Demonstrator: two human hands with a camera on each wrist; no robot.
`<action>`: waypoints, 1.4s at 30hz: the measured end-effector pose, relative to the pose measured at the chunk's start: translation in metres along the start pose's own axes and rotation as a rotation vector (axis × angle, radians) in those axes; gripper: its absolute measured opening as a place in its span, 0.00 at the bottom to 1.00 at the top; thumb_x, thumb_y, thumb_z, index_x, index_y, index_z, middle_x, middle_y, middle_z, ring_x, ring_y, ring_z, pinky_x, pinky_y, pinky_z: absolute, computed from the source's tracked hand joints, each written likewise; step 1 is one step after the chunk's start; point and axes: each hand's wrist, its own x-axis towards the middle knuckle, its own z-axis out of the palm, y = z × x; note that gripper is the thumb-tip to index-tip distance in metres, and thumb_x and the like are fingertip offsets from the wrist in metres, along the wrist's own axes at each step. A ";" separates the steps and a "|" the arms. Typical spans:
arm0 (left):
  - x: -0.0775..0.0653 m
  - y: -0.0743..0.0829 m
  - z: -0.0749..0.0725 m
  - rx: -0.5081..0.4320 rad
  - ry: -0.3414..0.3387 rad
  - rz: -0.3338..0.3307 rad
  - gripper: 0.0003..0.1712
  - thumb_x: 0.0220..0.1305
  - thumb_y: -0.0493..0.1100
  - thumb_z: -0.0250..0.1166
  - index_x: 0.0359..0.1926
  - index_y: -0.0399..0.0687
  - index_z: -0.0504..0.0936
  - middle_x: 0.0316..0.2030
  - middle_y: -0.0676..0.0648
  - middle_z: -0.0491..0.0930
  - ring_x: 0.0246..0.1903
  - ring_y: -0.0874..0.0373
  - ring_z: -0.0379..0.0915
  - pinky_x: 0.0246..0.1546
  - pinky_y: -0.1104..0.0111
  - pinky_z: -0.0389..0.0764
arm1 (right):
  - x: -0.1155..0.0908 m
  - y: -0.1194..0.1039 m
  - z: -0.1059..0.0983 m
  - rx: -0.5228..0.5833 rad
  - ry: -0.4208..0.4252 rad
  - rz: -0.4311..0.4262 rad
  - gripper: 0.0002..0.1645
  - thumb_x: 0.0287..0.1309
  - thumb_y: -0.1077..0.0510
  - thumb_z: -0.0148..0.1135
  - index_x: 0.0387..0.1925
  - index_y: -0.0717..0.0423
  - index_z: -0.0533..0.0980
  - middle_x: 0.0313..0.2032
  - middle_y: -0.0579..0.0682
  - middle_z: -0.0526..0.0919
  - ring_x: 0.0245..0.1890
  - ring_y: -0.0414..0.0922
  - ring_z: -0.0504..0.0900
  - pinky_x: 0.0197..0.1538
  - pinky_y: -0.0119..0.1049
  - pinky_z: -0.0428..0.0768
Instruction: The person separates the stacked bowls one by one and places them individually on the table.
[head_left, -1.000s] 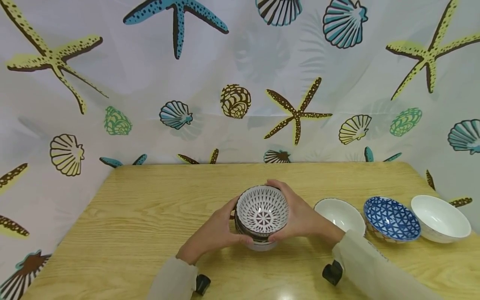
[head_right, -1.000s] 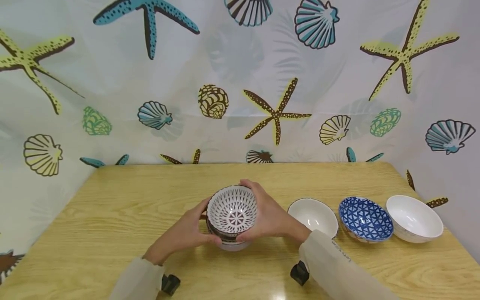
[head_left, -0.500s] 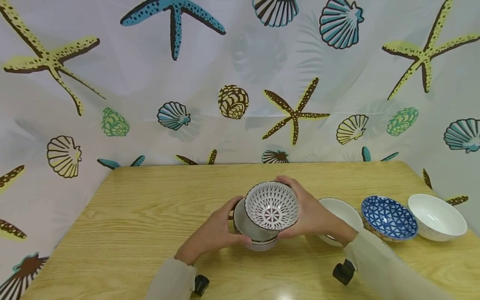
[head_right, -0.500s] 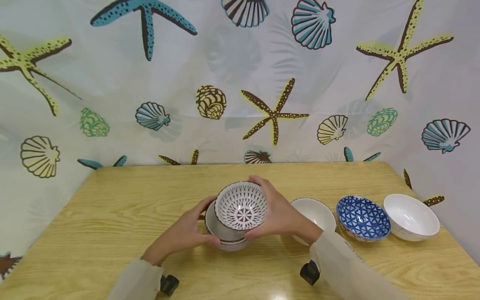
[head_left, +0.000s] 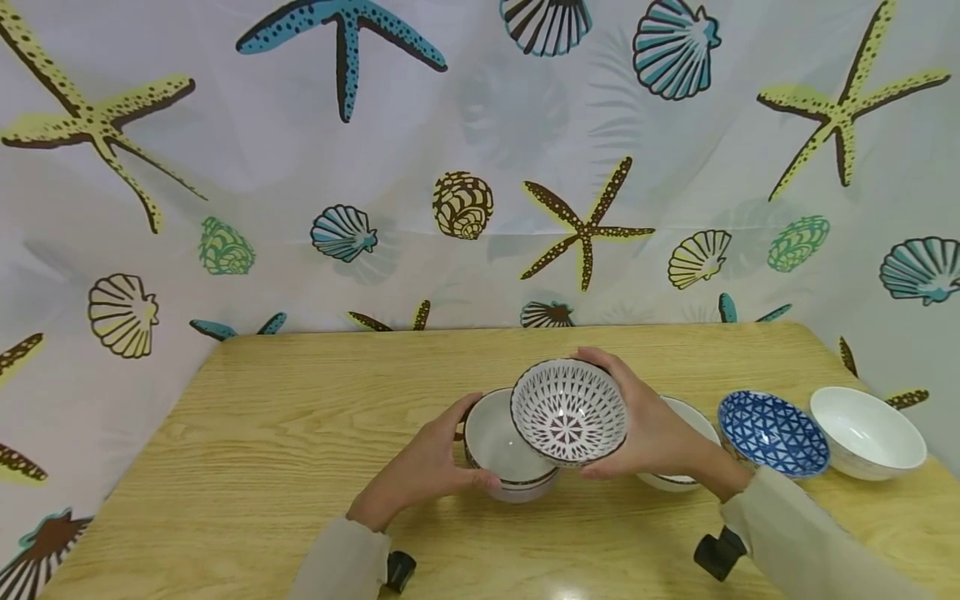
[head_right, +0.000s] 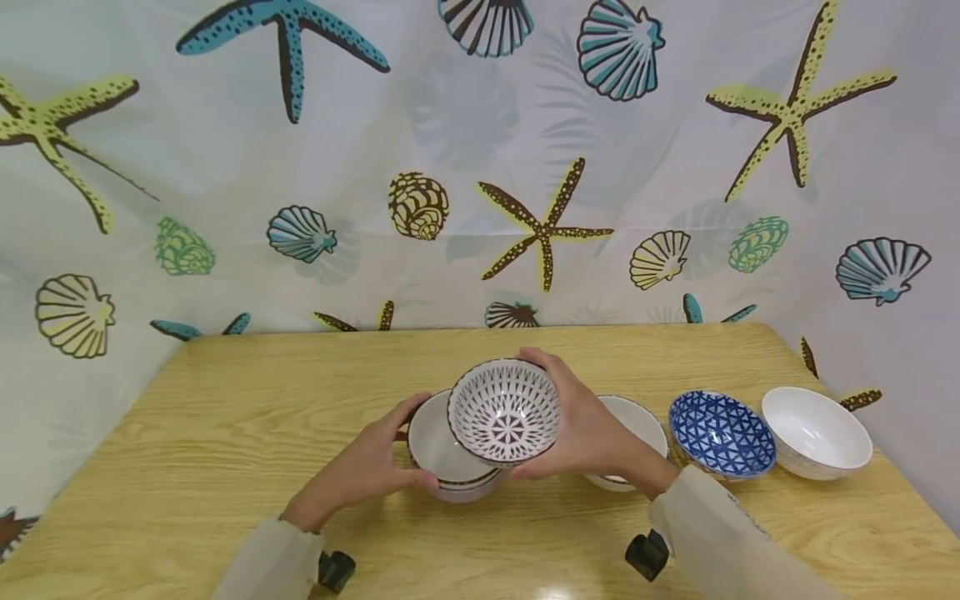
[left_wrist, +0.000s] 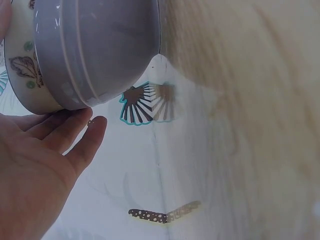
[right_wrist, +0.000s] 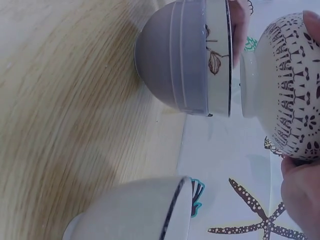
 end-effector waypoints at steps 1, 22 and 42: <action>0.000 0.000 0.000 0.002 0.001 0.000 0.61 0.45 0.54 0.77 0.72 0.37 0.51 0.67 0.40 0.63 0.65 0.45 0.63 0.60 0.52 0.72 | -0.002 0.000 -0.002 -0.007 0.005 0.001 0.72 0.23 0.64 0.82 0.71 0.60 0.49 0.66 0.61 0.61 0.61 0.59 0.67 0.59 0.33 0.73; -0.001 0.001 0.000 0.017 0.005 -0.015 0.61 0.45 0.55 0.76 0.72 0.39 0.52 0.68 0.40 0.62 0.65 0.45 0.63 0.60 0.53 0.73 | -0.046 0.004 -0.016 -0.054 0.070 0.047 0.73 0.23 0.66 0.82 0.72 0.52 0.49 0.66 0.62 0.61 0.60 0.52 0.68 0.55 0.28 0.74; 0.001 0.002 0.001 0.024 0.014 -0.062 0.60 0.45 0.54 0.77 0.72 0.40 0.52 0.68 0.40 0.61 0.64 0.45 0.64 0.59 0.52 0.73 | -0.098 0.006 -0.021 -0.113 0.145 0.047 0.76 0.18 0.61 0.85 0.73 0.52 0.50 0.66 0.54 0.62 0.60 0.30 0.66 0.56 0.25 0.71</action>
